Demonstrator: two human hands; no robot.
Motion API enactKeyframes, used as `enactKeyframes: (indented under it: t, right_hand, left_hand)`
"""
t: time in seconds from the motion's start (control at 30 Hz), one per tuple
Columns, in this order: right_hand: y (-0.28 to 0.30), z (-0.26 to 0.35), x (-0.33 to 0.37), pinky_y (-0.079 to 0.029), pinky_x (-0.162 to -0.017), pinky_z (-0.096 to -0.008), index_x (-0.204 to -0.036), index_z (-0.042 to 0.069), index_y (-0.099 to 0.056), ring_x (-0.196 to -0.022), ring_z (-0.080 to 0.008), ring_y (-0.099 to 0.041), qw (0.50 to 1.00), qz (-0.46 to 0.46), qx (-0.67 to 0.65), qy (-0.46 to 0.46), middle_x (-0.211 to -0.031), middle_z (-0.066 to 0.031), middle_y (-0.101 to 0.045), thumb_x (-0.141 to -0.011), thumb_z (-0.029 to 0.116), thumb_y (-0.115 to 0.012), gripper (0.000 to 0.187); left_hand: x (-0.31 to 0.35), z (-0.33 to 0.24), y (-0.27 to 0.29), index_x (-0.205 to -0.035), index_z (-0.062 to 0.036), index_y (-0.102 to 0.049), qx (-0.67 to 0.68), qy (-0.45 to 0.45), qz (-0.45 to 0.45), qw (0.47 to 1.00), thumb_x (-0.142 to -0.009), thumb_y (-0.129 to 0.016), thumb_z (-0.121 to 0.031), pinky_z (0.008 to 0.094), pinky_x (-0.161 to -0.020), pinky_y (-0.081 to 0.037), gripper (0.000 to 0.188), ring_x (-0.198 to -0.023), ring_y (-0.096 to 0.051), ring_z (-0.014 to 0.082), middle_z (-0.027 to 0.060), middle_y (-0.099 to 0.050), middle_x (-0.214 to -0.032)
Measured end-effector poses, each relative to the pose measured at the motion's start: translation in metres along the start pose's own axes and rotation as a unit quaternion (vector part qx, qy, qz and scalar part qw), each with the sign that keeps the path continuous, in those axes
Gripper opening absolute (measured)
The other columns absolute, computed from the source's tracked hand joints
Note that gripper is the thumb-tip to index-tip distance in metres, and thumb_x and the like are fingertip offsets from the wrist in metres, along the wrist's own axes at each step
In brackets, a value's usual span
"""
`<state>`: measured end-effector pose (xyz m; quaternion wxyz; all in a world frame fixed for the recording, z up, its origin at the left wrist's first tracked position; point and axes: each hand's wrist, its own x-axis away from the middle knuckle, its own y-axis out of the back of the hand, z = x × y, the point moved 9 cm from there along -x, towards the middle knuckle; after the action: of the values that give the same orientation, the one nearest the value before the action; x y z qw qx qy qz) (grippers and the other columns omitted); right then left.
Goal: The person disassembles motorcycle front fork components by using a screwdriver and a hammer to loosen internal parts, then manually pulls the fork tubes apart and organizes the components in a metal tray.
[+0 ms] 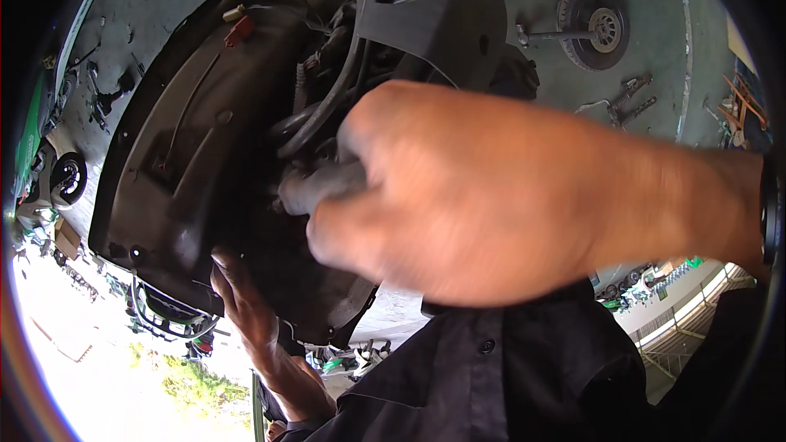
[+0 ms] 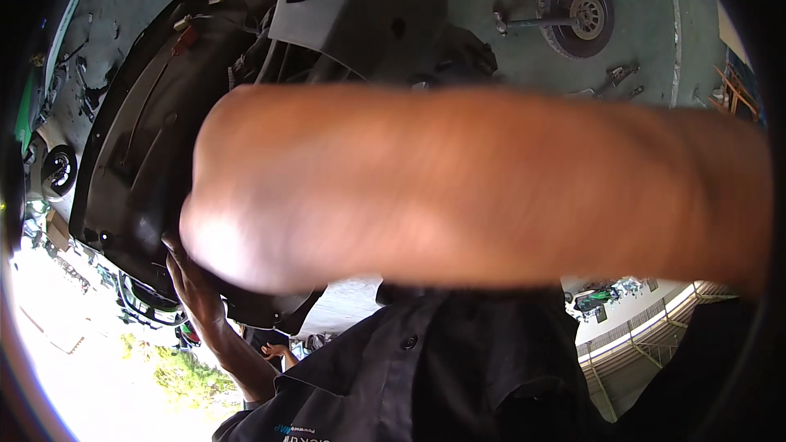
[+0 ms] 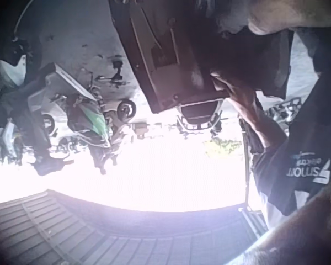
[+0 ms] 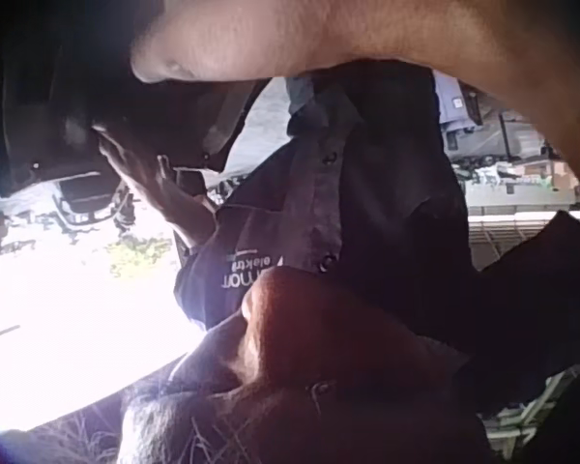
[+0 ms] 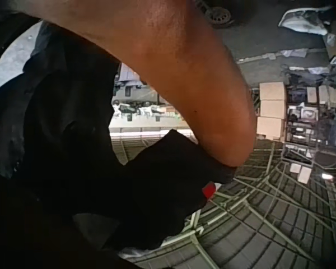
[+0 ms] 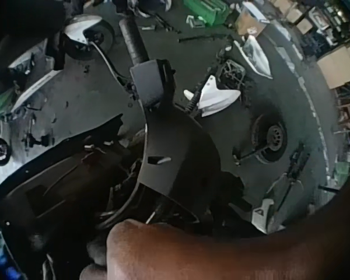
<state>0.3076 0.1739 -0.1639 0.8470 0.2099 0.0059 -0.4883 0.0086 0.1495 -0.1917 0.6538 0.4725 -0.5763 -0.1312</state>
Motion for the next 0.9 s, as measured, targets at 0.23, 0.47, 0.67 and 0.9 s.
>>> enactKeyframes:
  t: [0.23,0.47,0.67,0.9]
  right_hand:
    - [0.002,0.021,-0.012,-0.039,-0.046,-0.0385,-0.068,-0.004,-0.051,-0.052,-0.0245,-0.050,0.987,0.034,0.009,-0.154,-0.058,-0.0144,-0.045,-0.081,0.011,-0.057,0.021]
    - [-0.011,0.008,-0.005,-0.037,-0.044,-0.0351,-0.070,-0.004,-0.052,-0.046,-0.0200,-0.048,0.974,0.003,-0.058,-0.219,-0.060,-0.0124,-0.050,-0.091,0.016,-0.053,0.028]
    - [-0.061,-0.017,0.037,-0.033,-0.041,-0.0248,-0.087,0.000,-0.055,-0.045,-0.0073,-0.040,0.543,0.010,-0.657,-0.522,-0.068,-0.0023,-0.051,-0.097,0.028,-0.049,0.030]
    - [-0.012,-0.038,0.007,-0.047,-0.065,-0.0324,-0.102,-0.008,-0.058,-0.072,-0.0208,-0.060,0.960,0.169,-0.126,-0.183,-0.080,-0.0150,-0.063,-0.089,0.031,-0.060,0.041]
  left_hand:
    - [-0.012,-0.002,-0.004,-0.143,-0.0005,-0.034,0.026,0.013,0.012,1.000,-0.096,-0.033,-0.063,0.0365,-0.104,-0.033,0.078,-0.123,-0.044,0.0279,0.0207,-0.044,-0.135]
    - [-0.006,-0.010,-0.007,-0.144,-0.0014,-0.033,0.057,-0.004,-0.014,0.998,-0.097,-0.033,-0.060,0.0369,-0.104,-0.034,0.075,-0.124,-0.044,0.0287,0.0208,-0.043,-0.136]
    - [-0.007,0.000,-0.005,-0.144,-0.0022,-0.032,0.067,-0.004,-0.019,0.998,-0.098,-0.033,-0.057,0.0372,-0.104,-0.034,0.072,-0.124,-0.044,0.0293,0.0209,-0.043,-0.137]
    - [-0.016,-0.003,-0.007,-0.145,-0.0031,-0.031,0.079,0.000,0.004,0.997,-0.099,-0.034,-0.054,0.0375,-0.104,-0.035,0.069,-0.125,-0.045,0.0301,0.0210,-0.043,-0.137]
